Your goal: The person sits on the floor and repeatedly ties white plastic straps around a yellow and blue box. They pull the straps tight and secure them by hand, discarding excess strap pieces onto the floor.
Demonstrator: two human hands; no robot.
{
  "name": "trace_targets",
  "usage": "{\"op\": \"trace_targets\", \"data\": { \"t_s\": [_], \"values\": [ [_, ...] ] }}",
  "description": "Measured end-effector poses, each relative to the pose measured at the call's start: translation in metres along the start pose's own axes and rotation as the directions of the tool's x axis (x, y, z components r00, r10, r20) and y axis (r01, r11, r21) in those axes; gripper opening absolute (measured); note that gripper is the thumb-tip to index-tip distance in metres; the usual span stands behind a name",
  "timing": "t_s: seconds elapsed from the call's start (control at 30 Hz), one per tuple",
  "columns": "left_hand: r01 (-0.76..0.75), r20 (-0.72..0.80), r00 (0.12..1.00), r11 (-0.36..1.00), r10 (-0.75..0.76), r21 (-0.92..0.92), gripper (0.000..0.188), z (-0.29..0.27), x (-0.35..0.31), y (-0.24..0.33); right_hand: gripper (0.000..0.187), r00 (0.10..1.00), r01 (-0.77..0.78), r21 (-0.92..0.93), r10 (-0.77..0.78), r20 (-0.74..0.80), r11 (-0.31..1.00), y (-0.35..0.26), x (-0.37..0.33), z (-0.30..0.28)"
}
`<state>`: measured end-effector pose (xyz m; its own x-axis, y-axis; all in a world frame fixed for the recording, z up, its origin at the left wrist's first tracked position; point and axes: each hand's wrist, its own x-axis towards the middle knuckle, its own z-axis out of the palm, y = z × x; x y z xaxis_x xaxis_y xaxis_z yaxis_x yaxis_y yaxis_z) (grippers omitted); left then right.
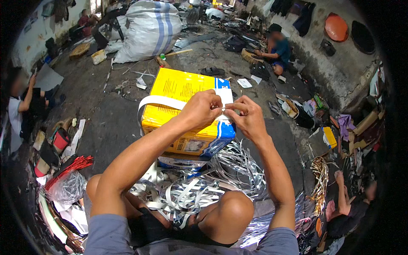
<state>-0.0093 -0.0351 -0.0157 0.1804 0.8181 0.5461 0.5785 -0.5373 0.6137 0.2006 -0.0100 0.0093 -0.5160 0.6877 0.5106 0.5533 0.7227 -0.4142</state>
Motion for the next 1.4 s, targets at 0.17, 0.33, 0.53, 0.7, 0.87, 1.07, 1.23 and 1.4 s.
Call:
{"op": "trace_targets", "data": {
  "t_s": [0.17,0.33,0.53,0.7,0.87,1.07,1.23,1.4],
  "values": [
    [-0.158,0.009,0.987,0.985,0.158,0.073,0.015,0.002,-0.001,-0.003,0.017,0.997,0.079,0.034,-0.079,0.002,0.996,0.007,-0.007,-0.002],
    [0.085,0.054,0.995,0.988,-0.079,-0.129,0.014,-0.002,0.007,-0.005,0.019,0.996,0.079,0.073,-0.082,0.04,0.994,0.014,0.005,-0.007],
    [0.047,0.01,0.999,0.994,-0.047,-0.096,0.012,-0.003,0.011,-0.009,0.016,0.996,-0.003,0.152,0.017,-0.086,0.988,0.017,0.004,0.011],
    [0.068,0.013,0.998,0.998,-0.068,-0.004,0.014,-0.001,0.012,-0.009,0.014,0.949,-0.219,0.5,0.302,-0.091,0.838,0.028,0.0,0.035],
    [0.046,0.001,0.999,0.998,-0.046,0.034,0.013,0.0,0.018,-0.004,0.018,0.872,-0.269,0.728,0.48,-0.093,0.631,0.031,0.001,0.054],
    [0.006,0.164,0.986,0.996,-0.021,0.093,0.015,-0.005,0.035,-0.01,0.03,0.879,-0.263,0.803,0.476,-0.03,0.535,0.035,0.006,0.055],
    [-0.041,0.115,0.992,0.998,0.046,-0.047,0.014,-0.001,0.034,-0.012,0.023,0.85,-0.314,0.751,0.524,-0.049,0.58,0.033,-0.003,0.06],
    [-0.123,0.009,0.992,0.986,0.125,-0.116,0.012,0.015,0.031,-0.01,0.03,0.882,-0.332,0.692,0.471,-0.013,0.641,0.038,-0.006,0.054]
  ]
}}
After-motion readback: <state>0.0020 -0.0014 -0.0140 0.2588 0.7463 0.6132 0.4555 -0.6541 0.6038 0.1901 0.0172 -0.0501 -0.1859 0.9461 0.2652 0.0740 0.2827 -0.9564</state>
